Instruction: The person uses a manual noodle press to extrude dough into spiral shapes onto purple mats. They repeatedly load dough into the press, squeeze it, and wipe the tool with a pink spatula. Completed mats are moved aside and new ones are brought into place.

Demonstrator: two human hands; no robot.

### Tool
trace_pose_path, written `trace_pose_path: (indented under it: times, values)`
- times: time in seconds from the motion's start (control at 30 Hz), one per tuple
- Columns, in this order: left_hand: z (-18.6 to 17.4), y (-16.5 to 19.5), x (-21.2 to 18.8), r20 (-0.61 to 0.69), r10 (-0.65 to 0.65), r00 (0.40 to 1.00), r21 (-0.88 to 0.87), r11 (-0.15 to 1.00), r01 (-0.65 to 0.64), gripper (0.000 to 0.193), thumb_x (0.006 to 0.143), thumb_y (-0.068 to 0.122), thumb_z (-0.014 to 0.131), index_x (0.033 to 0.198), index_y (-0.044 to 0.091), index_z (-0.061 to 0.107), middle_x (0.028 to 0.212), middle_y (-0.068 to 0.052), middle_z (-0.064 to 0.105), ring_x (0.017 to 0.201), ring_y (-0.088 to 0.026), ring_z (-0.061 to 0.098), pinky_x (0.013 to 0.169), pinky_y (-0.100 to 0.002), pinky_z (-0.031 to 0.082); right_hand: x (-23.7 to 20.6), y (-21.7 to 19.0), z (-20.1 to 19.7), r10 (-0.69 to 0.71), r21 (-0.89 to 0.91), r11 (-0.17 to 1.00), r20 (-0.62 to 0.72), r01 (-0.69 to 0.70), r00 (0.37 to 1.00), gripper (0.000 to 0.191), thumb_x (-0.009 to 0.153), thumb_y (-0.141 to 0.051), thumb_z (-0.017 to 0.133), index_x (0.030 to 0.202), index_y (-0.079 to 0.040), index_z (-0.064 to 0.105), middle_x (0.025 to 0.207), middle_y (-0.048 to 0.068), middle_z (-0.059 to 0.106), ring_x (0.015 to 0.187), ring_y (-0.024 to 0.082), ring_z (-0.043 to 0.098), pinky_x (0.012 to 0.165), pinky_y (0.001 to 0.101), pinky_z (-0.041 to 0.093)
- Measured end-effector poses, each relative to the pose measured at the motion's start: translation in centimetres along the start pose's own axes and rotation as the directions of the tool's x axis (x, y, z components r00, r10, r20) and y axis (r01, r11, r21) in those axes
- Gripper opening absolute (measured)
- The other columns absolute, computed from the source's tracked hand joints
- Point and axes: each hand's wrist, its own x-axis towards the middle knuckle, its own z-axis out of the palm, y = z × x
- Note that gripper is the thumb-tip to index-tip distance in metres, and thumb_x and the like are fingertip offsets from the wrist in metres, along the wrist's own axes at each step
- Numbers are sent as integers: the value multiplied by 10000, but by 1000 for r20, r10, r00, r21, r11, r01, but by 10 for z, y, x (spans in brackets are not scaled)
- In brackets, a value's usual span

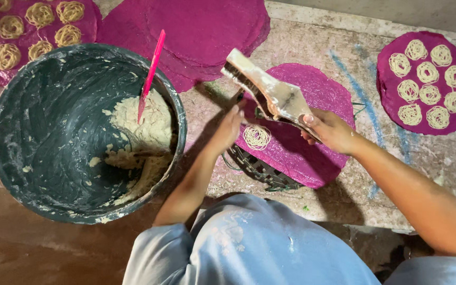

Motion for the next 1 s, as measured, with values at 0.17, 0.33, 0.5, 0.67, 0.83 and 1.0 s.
trace_pose_path:
  times: [0.17,0.33,0.5,0.67,0.83,1.0]
  values:
    - [4,8,-52,-41,147,988,598,796,-93,625,1033,211,504,1640,221,354,1451,21,664,1007,-177,755,846,-287,592,-3,23,-23,-78,-114,990,11,79,997,628,1026,-574,355,992,-13,636,795,67,685,705,155,687,677,333,595]
    - [-9,30,15,-169,455,874,-737,531,-419,641,959,389,551,1505,64,478,1464,-116,623,1374,-243,590,1185,-398,463,0,29,-34,-76,4,997,313,79,947,657,1000,-573,305,928,-37,678,731,80,710,649,174,696,593,370,590]
    - [-14,63,93,-89,659,747,-994,-106,-25,594,1021,629,477,1216,89,630,997,-41,662,1056,-235,629,1169,-473,409,18,0,-48,71,-30,997,377,-64,923,689,1048,-557,279,898,-28,694,710,80,692,634,159,660,595,337,559]
    - [-27,79,128,-187,644,741,-979,-185,-86,411,1058,535,479,904,157,523,798,19,526,825,-160,530,914,-372,457,42,-21,-40,122,-216,969,-9,-122,992,607,974,-604,393,1032,-51,635,768,54,662,650,146,636,620,326,561]
    - [-26,69,135,-202,558,805,-974,-197,-107,382,999,515,511,845,165,516,743,19,484,765,-154,498,842,-373,445,51,-20,-33,146,-209,969,39,-135,989,694,969,-642,391,1041,2,638,756,71,642,629,163,617,604,360,554]
    - [-14,81,143,-242,511,825,-963,-228,-141,347,977,481,512,818,173,494,723,28,460,748,-154,491,849,-383,449,54,-25,-55,137,-384,912,-38,-141,990,658,975,-631,377,1075,-45,658,728,76,647,621,168,621,610,344,548]
